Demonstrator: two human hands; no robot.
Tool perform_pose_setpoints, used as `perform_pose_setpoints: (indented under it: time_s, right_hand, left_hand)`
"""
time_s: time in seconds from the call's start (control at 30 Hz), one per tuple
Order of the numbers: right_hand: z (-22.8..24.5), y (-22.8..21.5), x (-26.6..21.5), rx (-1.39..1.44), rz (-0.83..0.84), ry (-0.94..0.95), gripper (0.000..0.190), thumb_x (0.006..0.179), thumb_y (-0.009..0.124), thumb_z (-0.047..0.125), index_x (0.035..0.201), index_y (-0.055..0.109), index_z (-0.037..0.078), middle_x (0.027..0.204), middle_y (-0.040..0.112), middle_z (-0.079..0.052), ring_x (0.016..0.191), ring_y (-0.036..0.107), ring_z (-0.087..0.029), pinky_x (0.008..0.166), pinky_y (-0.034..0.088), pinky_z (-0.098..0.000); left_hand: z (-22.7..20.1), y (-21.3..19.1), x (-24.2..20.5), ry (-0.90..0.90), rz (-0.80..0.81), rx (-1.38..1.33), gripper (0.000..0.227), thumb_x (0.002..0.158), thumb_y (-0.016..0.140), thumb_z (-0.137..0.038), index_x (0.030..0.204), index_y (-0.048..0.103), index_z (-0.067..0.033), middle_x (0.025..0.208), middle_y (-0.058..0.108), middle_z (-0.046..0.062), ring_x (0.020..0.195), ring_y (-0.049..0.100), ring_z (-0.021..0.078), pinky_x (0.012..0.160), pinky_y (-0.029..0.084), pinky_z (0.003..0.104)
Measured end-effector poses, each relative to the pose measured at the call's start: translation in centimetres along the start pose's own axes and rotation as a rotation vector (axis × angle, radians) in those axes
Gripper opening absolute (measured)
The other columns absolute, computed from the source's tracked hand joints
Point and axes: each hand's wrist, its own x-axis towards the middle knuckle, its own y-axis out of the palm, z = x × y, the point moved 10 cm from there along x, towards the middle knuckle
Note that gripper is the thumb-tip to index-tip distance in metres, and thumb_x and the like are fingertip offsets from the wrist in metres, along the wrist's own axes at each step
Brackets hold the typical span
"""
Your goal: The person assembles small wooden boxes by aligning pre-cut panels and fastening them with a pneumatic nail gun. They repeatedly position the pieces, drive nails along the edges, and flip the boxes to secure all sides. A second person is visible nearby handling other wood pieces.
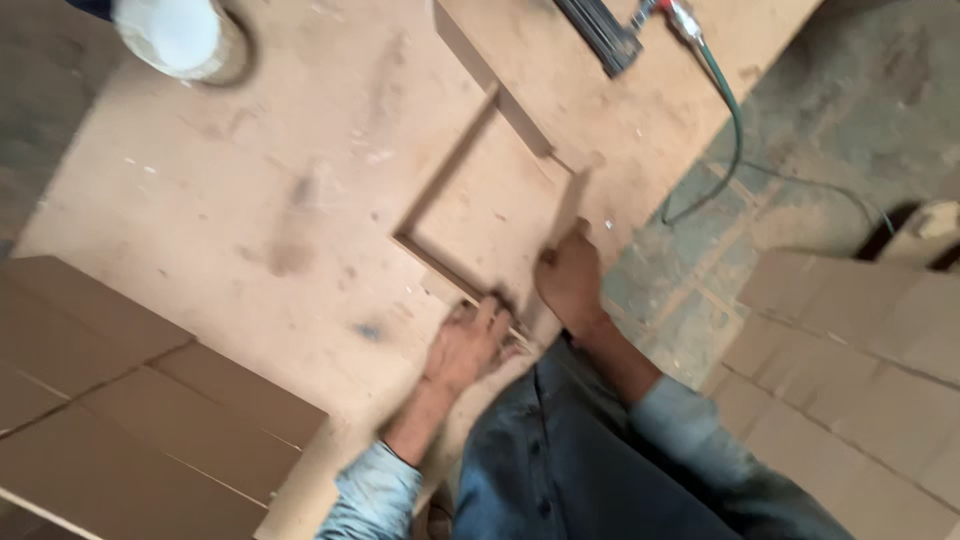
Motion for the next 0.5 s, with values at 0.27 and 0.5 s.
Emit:
perform_pose_setpoints:
  time_s: [0.27, 0.5]
  right_hand:
    - [0.6, -8.0, 2.8, -0.046, -0.027, -0.081, 0.031, 0.083, 0.063, 0.008, 0.103, 0.049, -0.011, 0.070, 0.064, -0.028, 0.065, 0.066, -0.045, 0.056, 0.052, -0.0522]
    - [3.5, -7.2, 16.9, -0.769, 0.105, -0.477, 0.061, 0.081, 0.069, 0.013, 0.133, 0.050, -0.009, 0.102, 0.071, -0.025, 0.068, 0.070, -0.037, 0.059, 0.056, -0.0458]
  left_hand:
    - [-0.1, 0.2, -0.4, -0.026, -0.042, 0.040, 0.042, 0.077, 0.082, -0.042, 0.097, 0.063, -0.0095, 0.096, 0.057, 0.010, 0.080, 0.065, 0.0272, 0.082, 0.051, 0.042]
    - [0.0, -1.0, -0.7, -0.085, -0.108, -0.043, 0.059, 0.079, 0.077, -0.054, 0.115, 0.067, -0.0087, 0.132, 0.061, 0.014, 0.094, 0.069, 0.0294, 0.090, 0.051, 0.044]
